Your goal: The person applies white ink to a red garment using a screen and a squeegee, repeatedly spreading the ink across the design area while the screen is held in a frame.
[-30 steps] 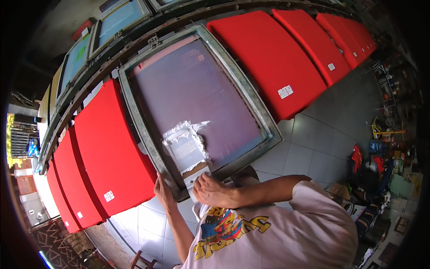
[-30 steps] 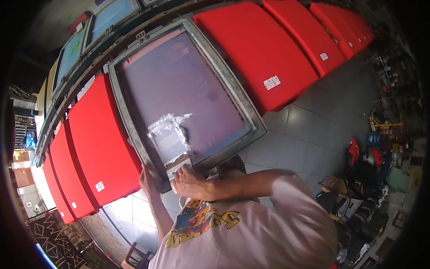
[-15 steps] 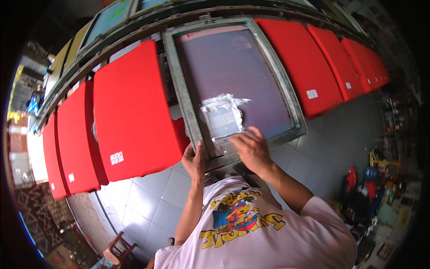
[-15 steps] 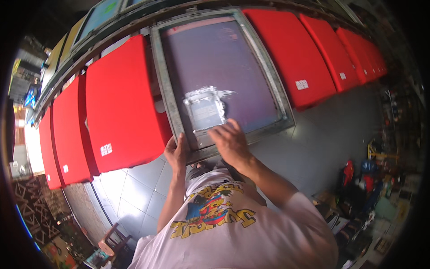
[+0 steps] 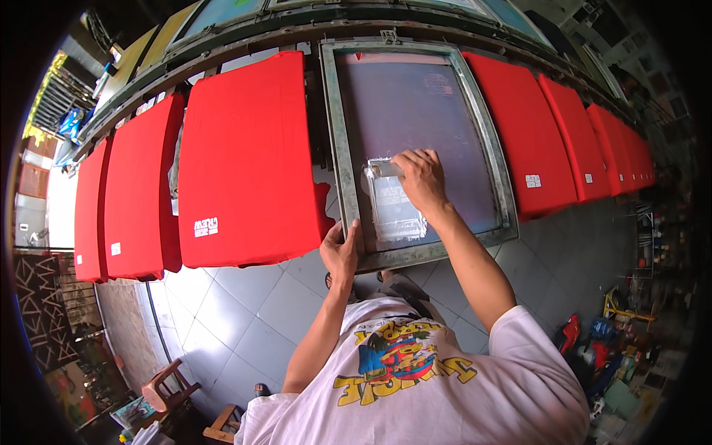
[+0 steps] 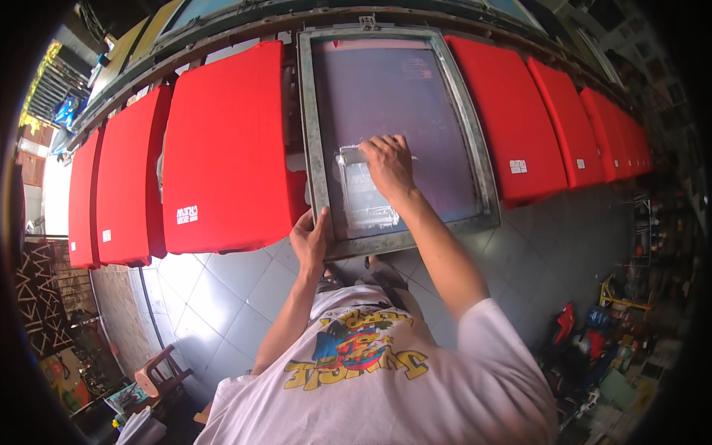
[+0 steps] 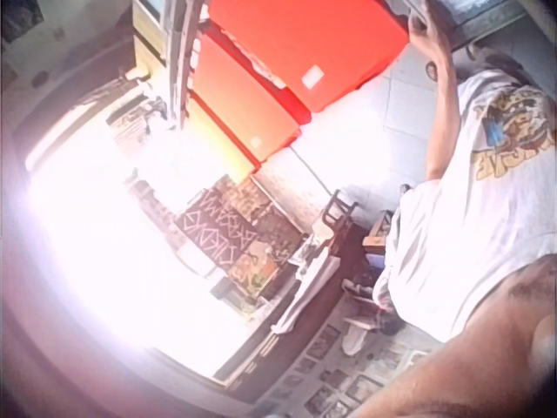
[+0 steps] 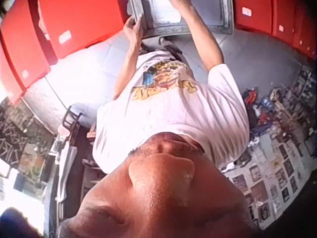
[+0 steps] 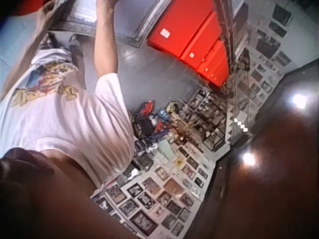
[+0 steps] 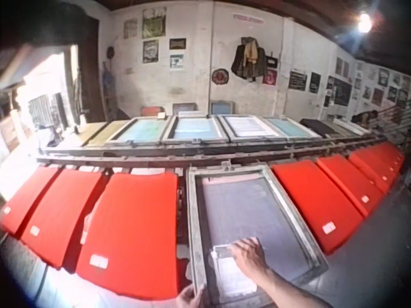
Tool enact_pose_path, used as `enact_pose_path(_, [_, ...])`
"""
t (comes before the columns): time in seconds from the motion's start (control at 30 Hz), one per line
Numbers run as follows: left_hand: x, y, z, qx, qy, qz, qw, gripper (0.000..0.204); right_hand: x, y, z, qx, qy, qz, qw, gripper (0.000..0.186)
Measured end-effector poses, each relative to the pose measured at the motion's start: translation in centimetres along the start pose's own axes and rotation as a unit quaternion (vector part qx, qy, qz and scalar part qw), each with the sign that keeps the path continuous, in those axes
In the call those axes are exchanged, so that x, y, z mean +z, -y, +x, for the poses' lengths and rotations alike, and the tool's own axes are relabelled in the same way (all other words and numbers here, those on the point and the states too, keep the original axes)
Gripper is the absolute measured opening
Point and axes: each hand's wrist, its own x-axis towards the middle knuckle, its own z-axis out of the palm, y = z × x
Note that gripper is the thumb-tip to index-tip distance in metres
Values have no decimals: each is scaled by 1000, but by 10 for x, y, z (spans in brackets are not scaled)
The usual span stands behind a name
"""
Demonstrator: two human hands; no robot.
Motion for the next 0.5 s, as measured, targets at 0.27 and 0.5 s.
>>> enact_pose_path(0.27, [0,4,2,22,5,-15,1000,37,6,-1,0,5,6,13,1000,21])
enact_pose_path(0.5, [4,0,1,10,0,-6,1000,35,13,-4,-14,-16,-17,-3,1000,18])
